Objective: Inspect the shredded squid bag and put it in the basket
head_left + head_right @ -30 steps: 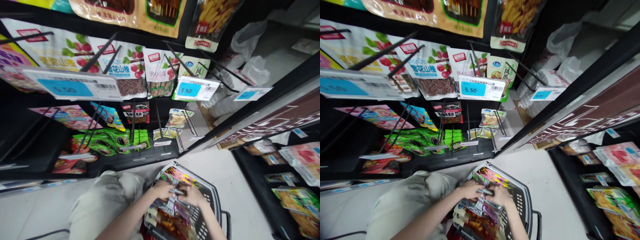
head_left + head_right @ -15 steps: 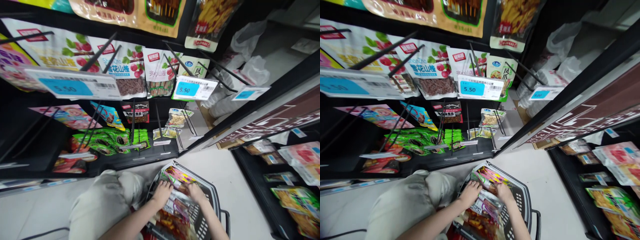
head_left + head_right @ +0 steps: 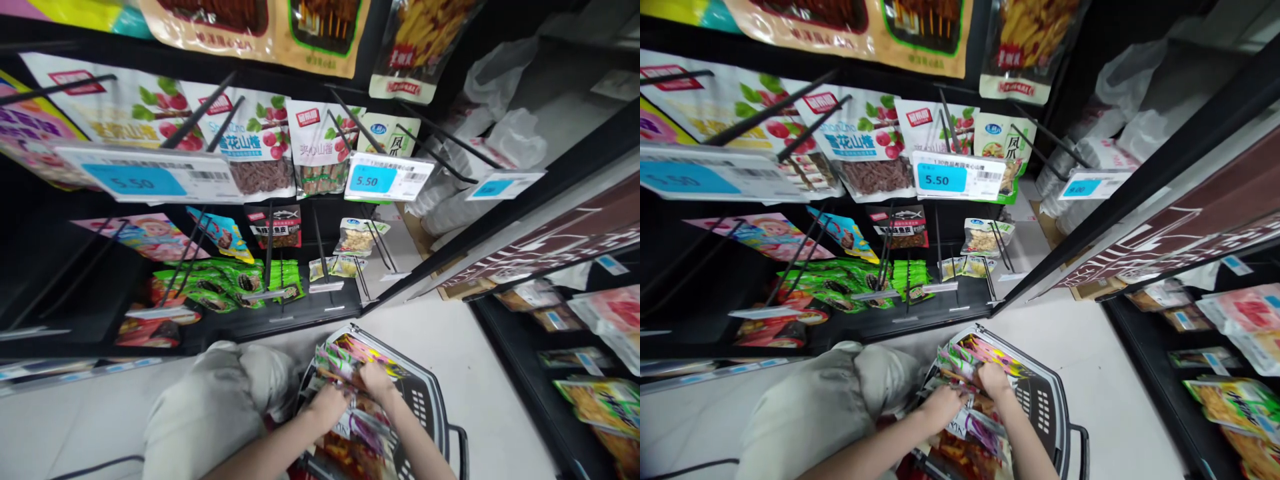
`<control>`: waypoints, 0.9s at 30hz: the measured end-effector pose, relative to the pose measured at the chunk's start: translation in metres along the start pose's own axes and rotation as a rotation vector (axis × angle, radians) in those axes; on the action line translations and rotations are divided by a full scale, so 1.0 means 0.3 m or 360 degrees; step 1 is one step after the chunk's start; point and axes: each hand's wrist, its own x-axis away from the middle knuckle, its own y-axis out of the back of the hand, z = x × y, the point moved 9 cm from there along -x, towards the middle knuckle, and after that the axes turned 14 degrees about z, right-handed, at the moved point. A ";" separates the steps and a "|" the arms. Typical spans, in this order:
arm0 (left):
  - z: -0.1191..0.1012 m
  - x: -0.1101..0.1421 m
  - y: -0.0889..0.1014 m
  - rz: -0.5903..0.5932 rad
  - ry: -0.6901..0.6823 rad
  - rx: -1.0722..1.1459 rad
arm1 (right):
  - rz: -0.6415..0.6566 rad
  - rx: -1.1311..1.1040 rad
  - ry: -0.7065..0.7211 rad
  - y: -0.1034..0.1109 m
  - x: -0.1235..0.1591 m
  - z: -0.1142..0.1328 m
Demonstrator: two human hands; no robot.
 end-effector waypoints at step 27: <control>0.019 -0.004 -0.005 0.0057 -0.0017 0.0154 | 0.0140 -0.0048 -0.0090 -0.089 -0.111 -0.071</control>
